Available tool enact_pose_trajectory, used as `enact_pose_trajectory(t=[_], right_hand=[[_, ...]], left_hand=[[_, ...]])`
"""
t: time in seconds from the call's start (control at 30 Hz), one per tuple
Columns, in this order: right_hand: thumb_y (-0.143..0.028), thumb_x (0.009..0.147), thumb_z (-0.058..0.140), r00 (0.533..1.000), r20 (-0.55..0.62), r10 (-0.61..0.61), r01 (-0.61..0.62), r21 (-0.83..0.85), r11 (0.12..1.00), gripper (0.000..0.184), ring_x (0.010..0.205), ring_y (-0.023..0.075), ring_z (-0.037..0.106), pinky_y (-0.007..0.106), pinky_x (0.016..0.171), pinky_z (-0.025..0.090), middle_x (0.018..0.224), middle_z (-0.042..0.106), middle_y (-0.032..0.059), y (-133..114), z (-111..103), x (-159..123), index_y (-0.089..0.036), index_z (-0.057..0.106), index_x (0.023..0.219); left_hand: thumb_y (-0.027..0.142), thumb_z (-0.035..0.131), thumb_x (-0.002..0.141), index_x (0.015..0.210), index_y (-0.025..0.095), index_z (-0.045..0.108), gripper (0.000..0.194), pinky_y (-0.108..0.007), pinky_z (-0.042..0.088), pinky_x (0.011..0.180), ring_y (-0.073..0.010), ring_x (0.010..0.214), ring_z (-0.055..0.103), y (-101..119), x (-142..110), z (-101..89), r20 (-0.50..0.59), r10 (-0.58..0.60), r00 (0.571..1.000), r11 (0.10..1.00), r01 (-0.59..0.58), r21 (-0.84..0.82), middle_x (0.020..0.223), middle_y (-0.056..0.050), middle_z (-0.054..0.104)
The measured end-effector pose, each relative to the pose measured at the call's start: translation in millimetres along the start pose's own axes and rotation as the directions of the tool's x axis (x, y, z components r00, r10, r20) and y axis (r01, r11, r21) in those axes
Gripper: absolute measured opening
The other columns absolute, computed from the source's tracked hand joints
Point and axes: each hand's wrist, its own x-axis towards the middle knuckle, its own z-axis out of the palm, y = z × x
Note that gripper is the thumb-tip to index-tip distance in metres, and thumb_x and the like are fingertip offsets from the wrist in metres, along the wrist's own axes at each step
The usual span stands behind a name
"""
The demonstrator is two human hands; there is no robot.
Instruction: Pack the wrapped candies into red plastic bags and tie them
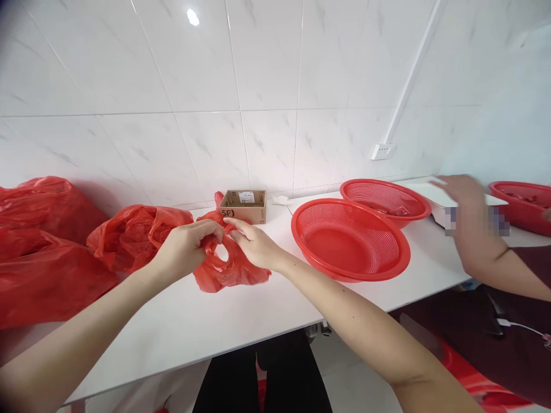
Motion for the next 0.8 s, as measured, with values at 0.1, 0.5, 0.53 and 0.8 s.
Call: enact_pose_trajectory(t=[0.1, 0.5, 0.53, 0.8], right_hand=[[-0.032, 0.095, 0.047, 0.997, 0.082, -0.014, 0.01, 0.049, 0.999, 0.038, 0.115, 0.0179, 0.058, 0.037, 0.101, 0.045, 0.132, 0.058, 0.0028, 1, 1, -2, -0.029, 0.052, 0.133], [-0.04, 0.094, 0.05, 0.961, -0.156, 0.228, -0.26, -0.228, 0.938, 0.028, 0.089, 0.0159, 0.065, 0.029, 0.076, 0.046, 0.098, 0.073, 0.0056, 25, -75, -2, -0.018, 0.062, 0.08], [-0.038, 0.093, 0.051, 0.949, -0.191, 0.25, -0.292, -0.236, 0.927, 0.027, 0.086, 0.0158, 0.065, 0.029, 0.074, 0.047, 0.098, 0.073, 0.0057, 31, -79, 0, -0.018, 0.062, 0.079], [-0.04, 0.092, 0.049, 0.932, -0.271, 0.243, -0.282, -0.115, 0.953, 0.027, 0.087, 0.0153, 0.063, 0.026, 0.069, 0.05, 0.102, 0.069, 0.0069, 20, -60, 14, -0.017, 0.063, 0.087]], left_hand=[[0.0, 0.041, 0.07, 0.097, 0.022, 0.062, 0.041, -0.027, 0.047, 0.064, -0.0185, 0.089, 0.061, -3, -3, 7.9, -0.122, 0.081, 0.989, 0.996, -0.076, 0.04, 0.103, -0.005, 0.064], [0.027, 0.05, 0.092, 0.091, 0.026, 0.07, 0.02, -0.042, 0.051, 0.087, -0.0287, 0.117, 0.052, -24, -62, 2.2, 0.022, 0.131, 0.991, 0.979, -0.133, 0.153, 0.127, -0.004, 0.065], [0.027, 0.051, 0.092, 0.086, 0.025, 0.07, 0.02, -0.043, 0.049, 0.091, -0.0296, 0.122, 0.048, -23, -68, 0.4, 0.062, 0.119, 0.991, 0.985, -0.125, 0.12, 0.133, -0.004, 0.061], [0.046, 0.04, 0.096, 0.103, 0.025, 0.072, 0.039, -0.046, 0.034, 0.109, -0.0297, 0.13, 0.045, -9, -38, 5.0, 0.093, -0.238, 0.967, 0.59, 0.22, -0.777, 0.135, -0.008, 0.058]])
